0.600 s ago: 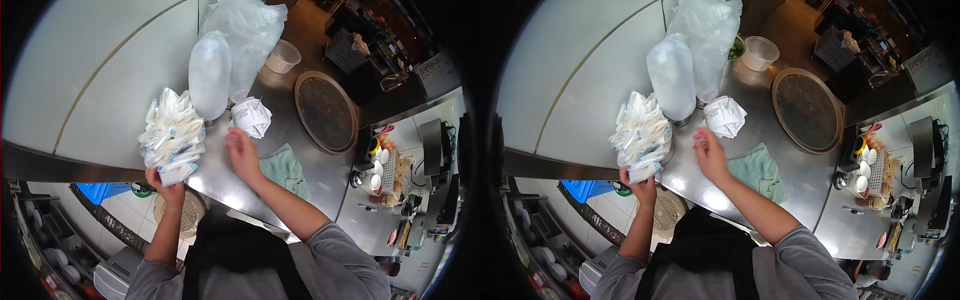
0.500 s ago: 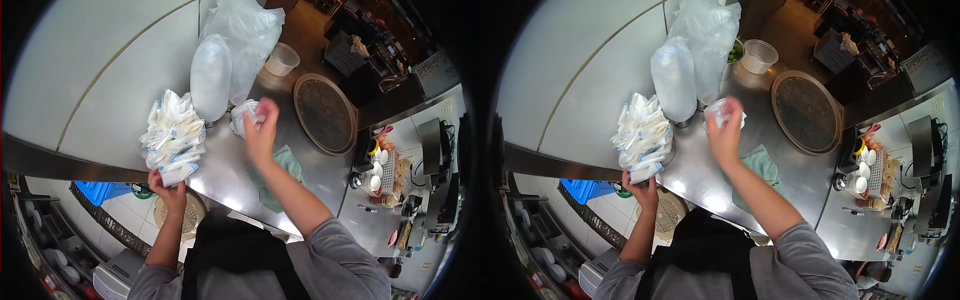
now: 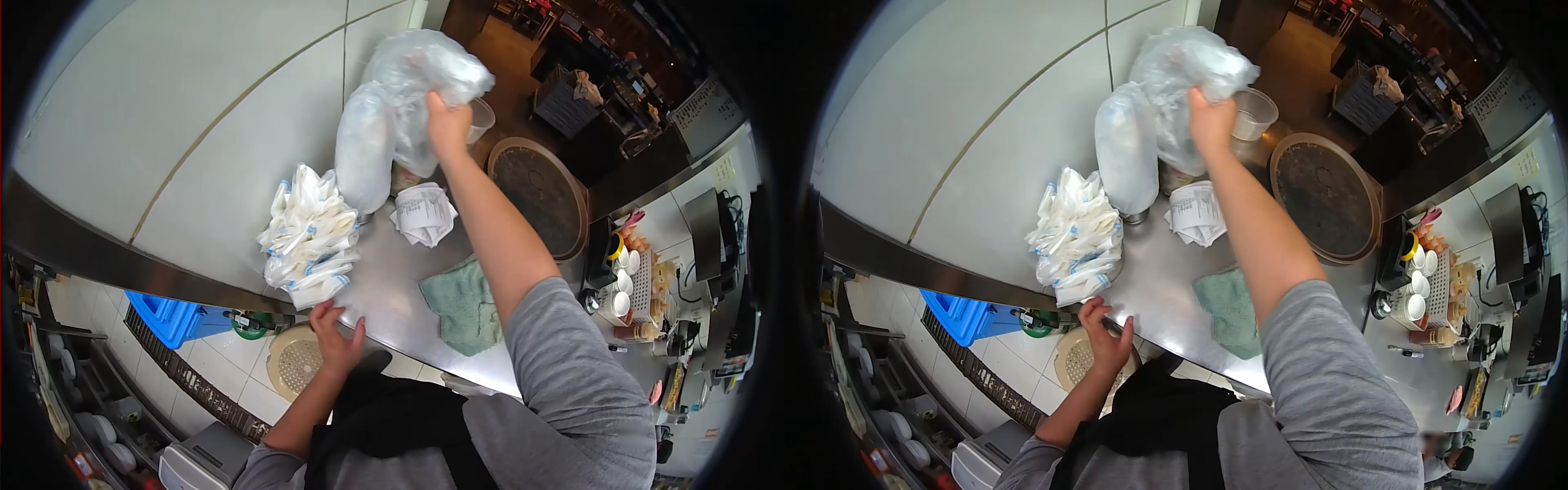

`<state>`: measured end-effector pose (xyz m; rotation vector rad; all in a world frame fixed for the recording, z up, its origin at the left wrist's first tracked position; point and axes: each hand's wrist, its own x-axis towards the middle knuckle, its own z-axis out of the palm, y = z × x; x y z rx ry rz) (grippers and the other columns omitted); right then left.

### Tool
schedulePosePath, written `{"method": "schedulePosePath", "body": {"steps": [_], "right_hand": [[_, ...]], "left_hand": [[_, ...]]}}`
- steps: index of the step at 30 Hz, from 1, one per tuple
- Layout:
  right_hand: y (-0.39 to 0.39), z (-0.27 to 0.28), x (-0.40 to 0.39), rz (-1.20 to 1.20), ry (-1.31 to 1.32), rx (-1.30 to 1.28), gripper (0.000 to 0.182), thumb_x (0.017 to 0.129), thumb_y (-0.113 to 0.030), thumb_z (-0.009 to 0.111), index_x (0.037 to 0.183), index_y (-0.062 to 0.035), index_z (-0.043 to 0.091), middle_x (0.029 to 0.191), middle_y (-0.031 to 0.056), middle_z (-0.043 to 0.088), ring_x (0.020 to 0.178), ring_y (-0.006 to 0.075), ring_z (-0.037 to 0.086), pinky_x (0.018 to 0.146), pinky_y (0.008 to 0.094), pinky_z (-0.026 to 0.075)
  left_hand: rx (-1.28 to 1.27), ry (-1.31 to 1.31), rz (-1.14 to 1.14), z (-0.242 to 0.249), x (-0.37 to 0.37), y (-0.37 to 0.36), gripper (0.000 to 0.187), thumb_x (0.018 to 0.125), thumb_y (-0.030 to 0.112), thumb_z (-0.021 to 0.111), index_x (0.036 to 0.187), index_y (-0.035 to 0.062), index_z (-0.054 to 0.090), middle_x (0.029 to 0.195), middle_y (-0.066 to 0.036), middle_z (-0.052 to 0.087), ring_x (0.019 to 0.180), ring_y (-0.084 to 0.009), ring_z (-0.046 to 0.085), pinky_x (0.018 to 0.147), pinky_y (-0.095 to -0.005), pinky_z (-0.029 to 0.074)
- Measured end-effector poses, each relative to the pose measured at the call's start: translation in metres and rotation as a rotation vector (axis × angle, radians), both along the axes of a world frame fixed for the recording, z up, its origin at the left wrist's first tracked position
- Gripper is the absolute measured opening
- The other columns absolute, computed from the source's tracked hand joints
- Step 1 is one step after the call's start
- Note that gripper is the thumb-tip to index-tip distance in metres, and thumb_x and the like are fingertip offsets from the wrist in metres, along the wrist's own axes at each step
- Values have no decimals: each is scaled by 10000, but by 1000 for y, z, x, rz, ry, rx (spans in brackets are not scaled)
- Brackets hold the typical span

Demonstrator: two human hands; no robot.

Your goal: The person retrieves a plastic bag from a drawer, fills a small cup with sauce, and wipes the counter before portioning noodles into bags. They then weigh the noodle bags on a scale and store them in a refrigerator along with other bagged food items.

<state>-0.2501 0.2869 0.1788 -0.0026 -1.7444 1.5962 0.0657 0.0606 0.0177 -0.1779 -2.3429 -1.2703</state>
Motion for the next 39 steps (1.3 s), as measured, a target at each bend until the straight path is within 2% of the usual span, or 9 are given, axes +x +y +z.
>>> {"method": "schedulePosePath", "body": {"steps": [5,10,12,16,17,23,32,36,39], "right_hand": [[40,56,54,-38,70,165,241,860,-127,676,1034,39,666,1000,81,693,922,156,622,831,298,467],[102,102,157,-230,237,296,212,892,-73,653,1074,35,647,1040,66,673,950,145,605,858,281,454],[122,111,211,-307,167,279,259,881,-67,655,1112,47,620,1087,83,657,990,162,594,887,285,440],[155,97,320,-439,-33,227,336,866,-67,640,1173,52,577,1160,108,621,1065,190,563,937,305,417],[164,86,344,-483,-75,236,337,864,-65,638,1175,51,578,1156,105,622,1063,192,564,937,304,417],[211,34,458,-668,-217,204,302,852,-87,651,1130,27,620,1096,86,654,1018,175,590,906,299,439],[243,2,517,-504,-347,45,431,873,-111,646,1256,33,512,1195,101,602,1111,206,545,971,329,412],[240,-59,537,-649,-436,239,715,829,-278,746,1379,-33,359,1281,149,562,1157,273,552,972,367,442],[228,-96,557,-523,-671,77,686,867,-293,705,1393,-20,361,1323,163,533,1178,294,542,991,359,434]], "left_hand": [[-6,99,-208,0,14,-1,495,706,20,755,1104,63,463,1171,-200,436,1104,-362,453,953,-442,388],[216,103,-484,67,-25,55,219,807,-11,670,1004,17,581,985,-129,584,907,-286,584,808,-378,482],[607,-330,-675,81,-42,100,257,908,126,648,1127,4,593,1063,-125,611,1006,-278,599,898,-378,479],[1246,-1120,-958,141,-55,203,738,969,495,504,1438,-45,321,1422,-177,424,1353,-272,385,1138,-383,286],[1295,-1280,-1047,149,-52,221,820,940,567,507,1445,-38,281,1468,-179,347,1379,-264,328,1159,-393,233],[1275,-1740,-1186,151,14,285,708,943,581,485,1380,28,414,1379,-98,493,1322,-245,411,1139,-407,269],[1733,-1676,-1584,100,53,332,481,1002,363,430,1364,47,459,1409,-89,497,1336,-260,416,1138,-439,282],[1569,-1645,-1562,92,62,327,480,1004,387,414,1366,77,465,1424,-67,483,1317,-252,435,1133,-434,292],[1207,-1543,-1410,32,66,325,468,1014,392,412,1378,98,446,1432,-58,473,1321,-253,431,1129,-440,296]]}}
